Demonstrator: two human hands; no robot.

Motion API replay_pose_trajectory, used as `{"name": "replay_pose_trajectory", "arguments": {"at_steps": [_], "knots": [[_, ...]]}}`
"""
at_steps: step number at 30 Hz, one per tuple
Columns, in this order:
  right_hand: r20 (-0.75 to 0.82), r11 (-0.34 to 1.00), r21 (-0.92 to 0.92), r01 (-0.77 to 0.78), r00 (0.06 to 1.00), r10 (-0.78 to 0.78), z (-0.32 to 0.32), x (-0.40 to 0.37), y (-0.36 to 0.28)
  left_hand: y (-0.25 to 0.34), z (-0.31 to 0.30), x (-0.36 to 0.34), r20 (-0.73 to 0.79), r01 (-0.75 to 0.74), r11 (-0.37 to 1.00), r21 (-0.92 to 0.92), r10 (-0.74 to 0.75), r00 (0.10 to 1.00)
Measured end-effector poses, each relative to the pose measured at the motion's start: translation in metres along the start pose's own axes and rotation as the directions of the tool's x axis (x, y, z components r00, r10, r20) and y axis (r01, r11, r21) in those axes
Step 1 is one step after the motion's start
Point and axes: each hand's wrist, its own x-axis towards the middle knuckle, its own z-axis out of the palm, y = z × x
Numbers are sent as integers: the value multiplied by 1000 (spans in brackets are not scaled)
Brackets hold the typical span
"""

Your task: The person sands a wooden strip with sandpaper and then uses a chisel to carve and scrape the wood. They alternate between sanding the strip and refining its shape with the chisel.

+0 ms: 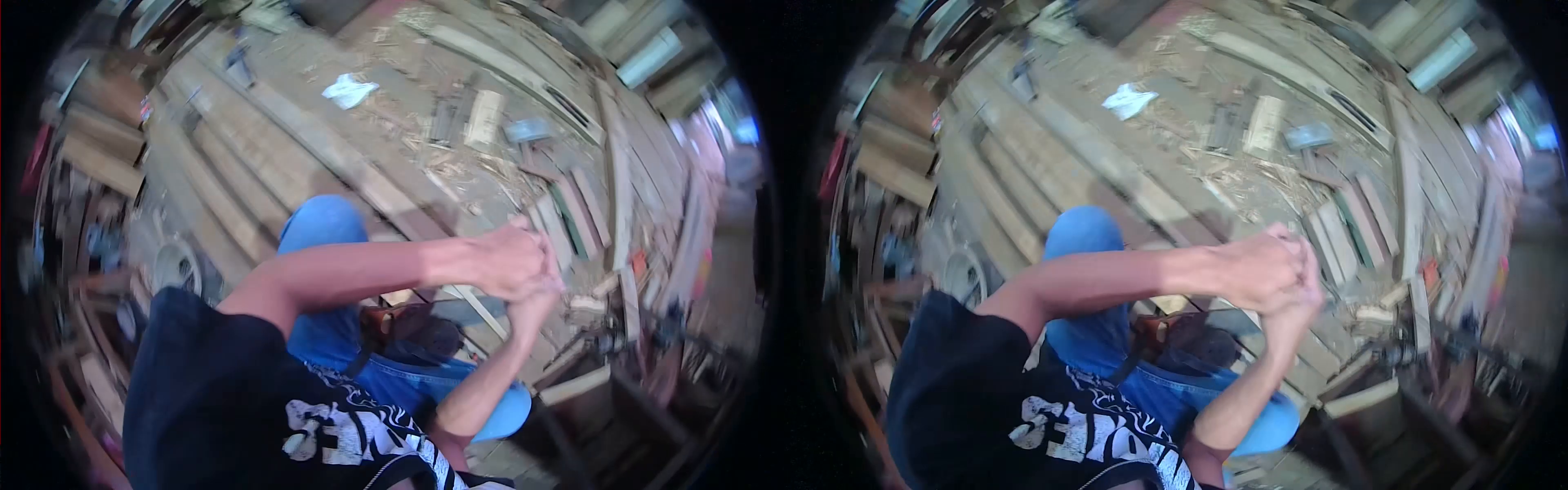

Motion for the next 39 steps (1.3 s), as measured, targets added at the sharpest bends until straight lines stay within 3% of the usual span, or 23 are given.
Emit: {"name": "replay_pose_trajectory", "arguments": {"at_steps": [2,4,5,7,9,12,14,15,18,20,21,22,24,29,31,34,37,39], "knots": [[-9,997,23,69,998,-69,3,-5,-2,10,-9,-5,10,-6,1000,17,6,1000],[-72,969,193,153,987,-141,15,-5,13,12,-4,-15,-332,-119,966,-229,37,943],[-29,962,221,161,987,-159,15,-9,16,17,2,-17,-346,-79,977,-200,5,938],[-14,982,36,185,983,-185,13,-7,6,19,0,-16,-254,40,999,-5,-40,966],[-34,964,-175,198,978,-207,8,-6,0,11,5,-16,-319,46,999,23,-37,947],[26,956,-257,143,990,-142,5,-3,11,0,13,-15,-362,64,994,91,-27,932],[18,947,-237,219,975,-221,7,-3,21,-2,17,-15,-337,89,980,178,-24,941],[10,962,-216,166,986,-168,5,0,29,-3,18,-14,-346,99,977,189,-28,938],[74,950,-285,129,991,-112,-2,3,42,-3,17,-16,-383,119,990,75,-82,920],[-4,962,-239,135,990,-140,0,6,50,0,5,-19,-345,78,974,-214,-150,927],[-39,989,-137,59,997,-65,3,5,46,1,1,-19,-421,-22,981,-191,-62,905],[-46,990,-126,64,996,-70,3,7,45,1,-3,-19,-424,-20,983,-182,-60,904],[-47,988,-127,91,994,-97,4,10,42,3,-9,-19,-271,71,990,-123,-103,957],[-30,976,-169,137,989,-143,3,12,42,-4,1,-19,-265,121,974,-192,-170,949],[-22,973,-179,149,988,-156,2,14,48,-5,1,-19,-438,48,997,-65,-72,896],[-43,987,-129,92,994,-98,2,13,58,-5,-2,-21,-460,63,998,29,-43,887],[-48,986,-137,95,994,-102,7,8,33,-6,-2,-21,-430,61,996,-58,-80,899],[-13,954,-288,79,996,-86,10,7,24,-6,-6,-21,-357,82,993,-83,-106,928]]}}
